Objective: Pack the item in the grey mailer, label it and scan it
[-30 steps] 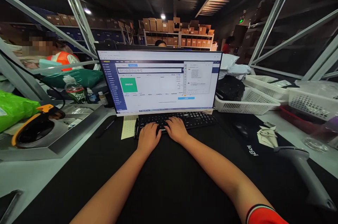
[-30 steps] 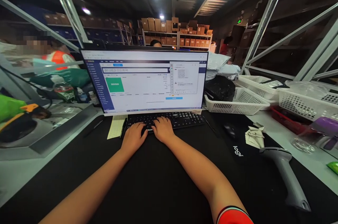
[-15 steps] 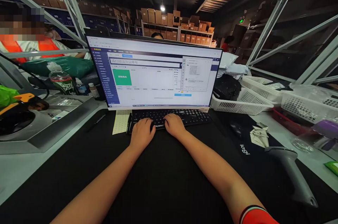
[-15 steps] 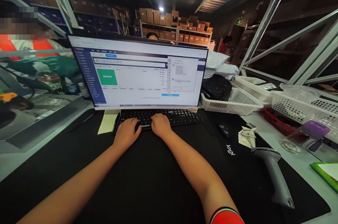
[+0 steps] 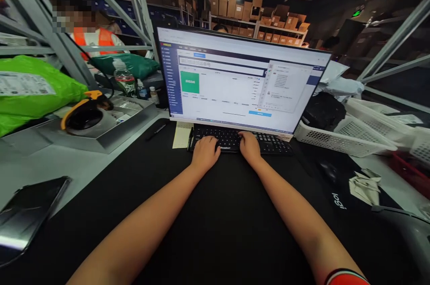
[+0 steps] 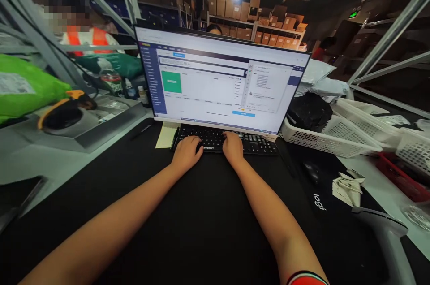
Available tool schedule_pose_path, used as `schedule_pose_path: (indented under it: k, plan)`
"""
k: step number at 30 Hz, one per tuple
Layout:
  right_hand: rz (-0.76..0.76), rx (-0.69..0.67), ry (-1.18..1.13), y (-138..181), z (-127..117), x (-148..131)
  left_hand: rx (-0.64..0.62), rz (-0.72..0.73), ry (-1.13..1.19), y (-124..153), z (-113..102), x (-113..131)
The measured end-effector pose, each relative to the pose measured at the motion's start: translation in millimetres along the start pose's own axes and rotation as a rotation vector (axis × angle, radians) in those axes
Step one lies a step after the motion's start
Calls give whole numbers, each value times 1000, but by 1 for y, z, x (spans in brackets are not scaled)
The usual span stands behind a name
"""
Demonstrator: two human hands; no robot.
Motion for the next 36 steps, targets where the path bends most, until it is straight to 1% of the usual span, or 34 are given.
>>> schedule_pose_path:
  k: [4,8,11,15,17,20,24,25,27,30,33,36]
  plan:
    - [-50,-35,2,2,5,-8,-16,-6,6,1,-2,0]
    - [-95,-36,17,3,7,-17,-20,-13,11,2,-1,-1]
    - [-98,-19,10,3,7,-17,-24,-19,25,1,0,-2]
    - [-50,23,-64,2,3,-12,-15,-37,35,2,2,-6]
    - [-58,39,-97,2,0,-13,-12,-46,29,2,4,-8]
    - [-76,62,-78,2,-4,-18,-9,-49,23,2,6,-9]
    - [-36,-24,-15,3,1,-19,-13,-39,30,1,8,-9]
    - [-46,-46,-10,2,3,-21,-17,-38,30,1,8,-9]
    - [-106,-65,12,0,6,-30,-24,-32,24,1,7,-8]
    - [-182,-102,105,-4,12,-46,-20,-17,4,1,7,-8]
    - [-164,-135,160,-6,17,-53,2,1,-1,0,7,-8]
    - [-124,-120,146,-3,16,-52,16,-3,8,-1,9,-10]
Point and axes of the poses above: each hand's wrist, its own y-axis away from the middle knuckle, its own z-axis out of the palm, x = y × z, the point moved 8 cm from there along -y, towards the middle knuckle, and after that the axes turned 12 degrees about -z, right-handed, at the moved point
